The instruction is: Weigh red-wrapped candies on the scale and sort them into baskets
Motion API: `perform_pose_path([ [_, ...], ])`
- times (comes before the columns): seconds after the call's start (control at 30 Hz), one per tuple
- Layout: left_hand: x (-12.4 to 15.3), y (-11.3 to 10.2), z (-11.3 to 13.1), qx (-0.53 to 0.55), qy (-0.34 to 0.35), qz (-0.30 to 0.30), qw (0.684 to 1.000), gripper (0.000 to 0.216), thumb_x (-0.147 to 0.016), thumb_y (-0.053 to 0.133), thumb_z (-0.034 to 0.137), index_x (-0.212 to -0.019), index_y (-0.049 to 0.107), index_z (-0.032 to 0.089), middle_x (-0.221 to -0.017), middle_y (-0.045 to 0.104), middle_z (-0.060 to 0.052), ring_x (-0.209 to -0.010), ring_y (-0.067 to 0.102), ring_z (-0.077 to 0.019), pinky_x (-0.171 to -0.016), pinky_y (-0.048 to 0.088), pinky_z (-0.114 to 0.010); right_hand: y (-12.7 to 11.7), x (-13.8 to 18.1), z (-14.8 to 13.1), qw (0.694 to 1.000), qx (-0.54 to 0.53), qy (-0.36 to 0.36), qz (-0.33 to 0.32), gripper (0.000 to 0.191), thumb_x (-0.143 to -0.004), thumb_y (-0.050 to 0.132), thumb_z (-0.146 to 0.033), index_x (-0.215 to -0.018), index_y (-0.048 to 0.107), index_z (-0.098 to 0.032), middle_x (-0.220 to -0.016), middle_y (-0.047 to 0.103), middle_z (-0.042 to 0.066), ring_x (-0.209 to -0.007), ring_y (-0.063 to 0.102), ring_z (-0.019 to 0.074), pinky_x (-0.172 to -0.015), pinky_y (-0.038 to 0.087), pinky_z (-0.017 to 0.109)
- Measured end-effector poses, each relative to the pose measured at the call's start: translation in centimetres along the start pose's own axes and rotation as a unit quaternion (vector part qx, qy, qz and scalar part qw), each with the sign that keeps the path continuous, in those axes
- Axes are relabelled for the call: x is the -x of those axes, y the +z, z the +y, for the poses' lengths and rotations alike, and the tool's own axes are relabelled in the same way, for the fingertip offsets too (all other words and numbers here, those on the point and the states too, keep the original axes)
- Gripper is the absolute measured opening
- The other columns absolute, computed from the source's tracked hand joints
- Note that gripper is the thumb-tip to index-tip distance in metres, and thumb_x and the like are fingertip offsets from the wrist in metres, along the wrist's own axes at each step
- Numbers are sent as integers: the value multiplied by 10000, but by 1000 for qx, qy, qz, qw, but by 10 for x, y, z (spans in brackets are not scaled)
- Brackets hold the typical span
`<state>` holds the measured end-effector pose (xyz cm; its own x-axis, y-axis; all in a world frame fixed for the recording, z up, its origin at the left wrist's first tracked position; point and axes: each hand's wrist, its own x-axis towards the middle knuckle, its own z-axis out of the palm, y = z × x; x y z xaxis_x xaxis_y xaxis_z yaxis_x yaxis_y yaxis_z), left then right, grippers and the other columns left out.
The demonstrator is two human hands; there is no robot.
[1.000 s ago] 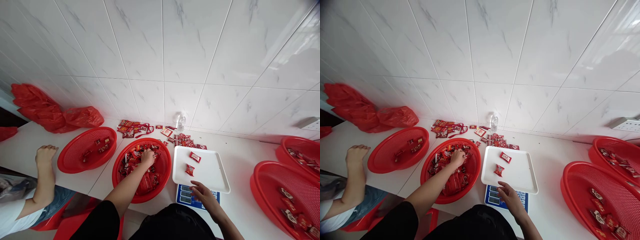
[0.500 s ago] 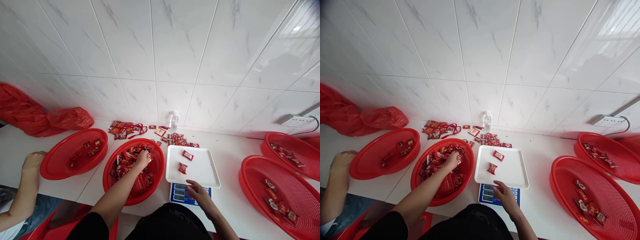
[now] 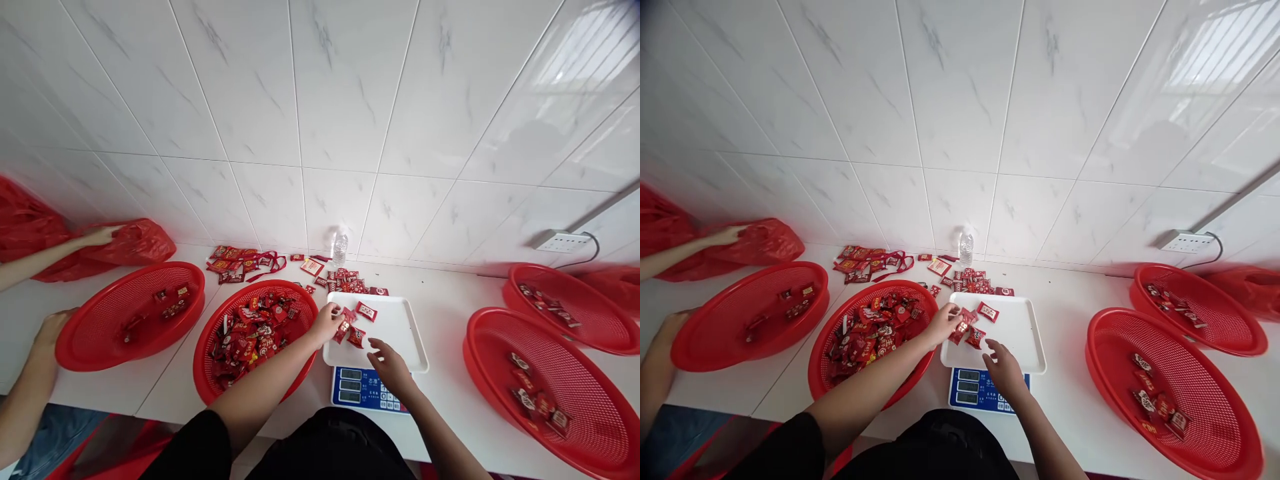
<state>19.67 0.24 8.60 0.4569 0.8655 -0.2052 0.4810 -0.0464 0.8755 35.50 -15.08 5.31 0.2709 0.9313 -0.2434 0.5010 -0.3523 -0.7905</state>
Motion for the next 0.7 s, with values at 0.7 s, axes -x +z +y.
perform_pose_path([
  [0.7, 28, 21, -35, -326, 90, -52, 940, 666, -777, 591, 204, -1401, 362, 235, -1458, 353, -92, -1354, 308, -268, -1109, 279, -412, -6, -81, -18, 979, 180, -82, -56, 450, -909, 361, -347, -1323, 492, -230, -1425, 439, 32, -1377, 264, 201, -1108, 255, 364],
])
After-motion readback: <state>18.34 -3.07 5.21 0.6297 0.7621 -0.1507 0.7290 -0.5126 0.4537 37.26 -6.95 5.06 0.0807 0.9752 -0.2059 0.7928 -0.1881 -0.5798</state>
